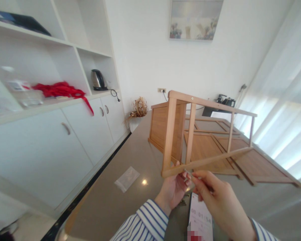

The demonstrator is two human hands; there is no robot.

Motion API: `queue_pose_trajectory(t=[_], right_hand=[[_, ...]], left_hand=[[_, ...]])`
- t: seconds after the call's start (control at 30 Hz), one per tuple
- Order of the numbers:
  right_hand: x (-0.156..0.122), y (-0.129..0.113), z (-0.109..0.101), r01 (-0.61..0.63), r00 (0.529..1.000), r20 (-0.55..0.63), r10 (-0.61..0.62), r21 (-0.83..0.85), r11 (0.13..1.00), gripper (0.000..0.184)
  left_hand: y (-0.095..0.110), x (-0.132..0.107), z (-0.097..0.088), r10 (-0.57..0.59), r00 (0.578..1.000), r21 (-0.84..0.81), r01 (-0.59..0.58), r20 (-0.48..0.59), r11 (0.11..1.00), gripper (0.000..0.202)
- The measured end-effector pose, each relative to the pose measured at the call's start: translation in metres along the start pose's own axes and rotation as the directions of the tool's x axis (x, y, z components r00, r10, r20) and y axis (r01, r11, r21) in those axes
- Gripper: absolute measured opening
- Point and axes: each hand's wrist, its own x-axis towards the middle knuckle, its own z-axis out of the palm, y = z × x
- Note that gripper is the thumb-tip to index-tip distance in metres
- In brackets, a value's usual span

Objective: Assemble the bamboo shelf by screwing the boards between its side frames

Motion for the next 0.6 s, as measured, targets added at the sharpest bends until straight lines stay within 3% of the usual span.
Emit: queue_pose_trajectory(t=[0.07,0.13,0.23,0.3,0.37,0.47,0.6], right_hand=[[0.001,-0.005,0.007,-0.2,0.98,0.034,0.198,0.273,0.941,0.028],[0.003,-0.009,0.012,-0.323,0.942,0.09,0.324,0.51,0.797,0.035],[0.006,-0.013,0.016,-0.38,0.904,0.157,0.398,0.721,0.58,0.039],[0.007,-0.013,0.017,-0.378,0.902,0.174,0.395,0.76,0.529,0.039],[0.007,-0.01,0.016,-0.374,0.912,0.181,0.367,0.733,0.568,0.037],[0.005,-0.005,0.013,-0.323,0.943,0.152,0.295,0.624,0.711,0.035],[-0.001,0.001,0.002,-0.149,0.984,0.149,0.097,0.388,0.91,0.03]], left_hand=[[0.0,0.0,0.001,0.003,1.0,0.024,-0.003,-0.002,1.0,0.033],[0.0,0.0,0.003,0.002,1.0,0.048,-0.002,-0.003,0.999,0.036],[0.001,0.0,0.005,-0.022,1.0,0.077,0.02,0.017,0.997,0.04],[0.001,0.0,0.005,-0.036,0.999,0.093,0.033,0.028,0.995,0.042],[0.001,0.0,0.005,-0.037,0.999,0.098,0.034,0.031,0.995,0.042],[0.001,0.0,0.003,-0.037,0.999,0.097,0.035,0.022,0.995,0.041],[-0.001,-0.001,0.001,-0.025,1.0,0.081,0.026,-0.013,0.996,0.034]])
